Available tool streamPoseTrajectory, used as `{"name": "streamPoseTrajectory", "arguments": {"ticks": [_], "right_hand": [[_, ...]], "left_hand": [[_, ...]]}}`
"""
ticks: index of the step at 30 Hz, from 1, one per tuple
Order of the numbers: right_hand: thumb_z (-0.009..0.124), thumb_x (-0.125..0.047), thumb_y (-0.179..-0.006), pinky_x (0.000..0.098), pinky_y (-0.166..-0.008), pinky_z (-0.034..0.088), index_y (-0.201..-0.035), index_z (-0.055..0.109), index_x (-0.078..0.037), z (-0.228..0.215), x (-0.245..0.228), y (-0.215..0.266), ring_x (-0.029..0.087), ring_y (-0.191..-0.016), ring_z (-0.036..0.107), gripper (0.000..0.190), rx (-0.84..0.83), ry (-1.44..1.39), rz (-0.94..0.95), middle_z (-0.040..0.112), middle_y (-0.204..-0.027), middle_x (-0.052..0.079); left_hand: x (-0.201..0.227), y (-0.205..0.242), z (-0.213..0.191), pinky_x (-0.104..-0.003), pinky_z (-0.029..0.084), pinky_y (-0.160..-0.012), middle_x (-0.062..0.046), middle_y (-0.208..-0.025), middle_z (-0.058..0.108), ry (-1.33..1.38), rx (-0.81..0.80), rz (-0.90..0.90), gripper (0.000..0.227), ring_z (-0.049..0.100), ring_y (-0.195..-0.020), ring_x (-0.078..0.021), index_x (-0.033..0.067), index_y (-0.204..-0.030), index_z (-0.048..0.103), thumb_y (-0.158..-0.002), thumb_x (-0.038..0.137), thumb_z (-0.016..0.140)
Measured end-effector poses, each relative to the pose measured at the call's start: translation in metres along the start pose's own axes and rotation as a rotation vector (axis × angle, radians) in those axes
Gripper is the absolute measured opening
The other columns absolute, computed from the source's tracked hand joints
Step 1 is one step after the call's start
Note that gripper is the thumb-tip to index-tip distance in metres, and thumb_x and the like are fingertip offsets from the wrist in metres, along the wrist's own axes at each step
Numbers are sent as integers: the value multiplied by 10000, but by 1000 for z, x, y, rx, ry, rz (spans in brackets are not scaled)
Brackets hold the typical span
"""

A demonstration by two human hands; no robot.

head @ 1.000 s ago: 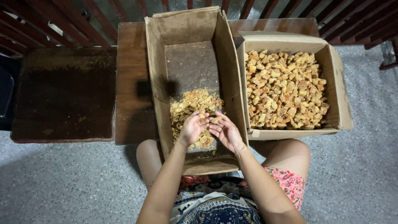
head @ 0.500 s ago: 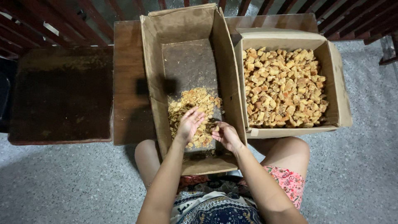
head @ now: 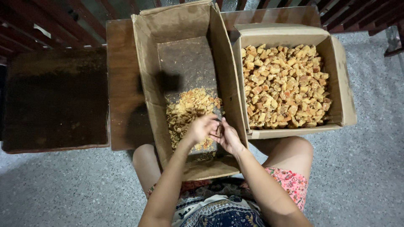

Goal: The person sorts and breaks fried pork skin by hand, moving pieces between two cardboard boxes on a table.

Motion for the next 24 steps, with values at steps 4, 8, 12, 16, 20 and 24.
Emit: {"name": "streamPoseTrajectory", "arguments": {"ticks": [4, 8, 12, 16, 20, 24], "right_hand": [[438, -474, -1069, 266, -563, 522, -975, 583, -80, 14, -4, 11, 138, -623, 593, 430, -71, -5, 73, 625, -741, 30], [484, -479, -1060, 222, -386, 331, -892, 556, -132, 12, 8, 7, 71, -441, 393, 392, -146, 39, 144, 454, -572, -58], [502, -431, -1056, 244, -419, 283, -903, 557, -129, 6, 5, 6, 85, -459, 328, 343, -32, 139, 126, 416, -578, -47], [537, -375, -1054, 234, -434, 283, -907, 586, -143, 0, 5, 1, 71, -488, 349, 278, 30, 164, 107, 425, -606, -65], [548, -345, -1050, 236, -443, 295, -915, 589, -157, -3, 7, -7, 76, -503, 364, 235, 25, 187, 104, 450, -627, -59], [575, -343, -1047, 228, -448, 335, -950, 626, -150, -12, 13, -15, 77, -515, 417, 223, 29, 206, 97, 507, -663, -51]], "left_hand": [[29, -10, -4, -334, 517, -808, -103, -1097, 736, -394, -82, 172, 301, 656, -937, -187, 55, -1156, 701, -1017, 317, 653], [-23, -66, -54, -414, 577, -754, -181, -1075, 683, -118, 213, -69, 316, 660, -898, -296, 34, -1280, 674, -1055, 216, 546], [-63, -115, -30, -391, 575, -788, -155, -1096, 702, -448, 166, 107, 297, 670, -925, -270, 43, -1268, 685, -1033, 189, 577], [-115, -133, -17, -367, 573, -823, -129, -1118, 721, -558, 161, 148, 282, 679, -951, -244, 52, -1255, 696, -1011, 162, 608], [-154, -140, -53, -344, 570, -857, -103, -1140, 740, -321, 365, 229, 273, 689, -978, -218, 60, -1242, 707, -989, 135, 639], [-177, -146, -70, -321, 569, -848, -100, -1129, 733, 200, 280, 187, 293, 685, -953, -210, 35, -1277, 662, -1013, 160, 676]]}}
Point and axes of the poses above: each hand's wrist, its own y-axis away from the middle knuckle, its own z-axis out of the palm, x = y × z, the point moved 5 cm from there along -y, towards the middle knuckle
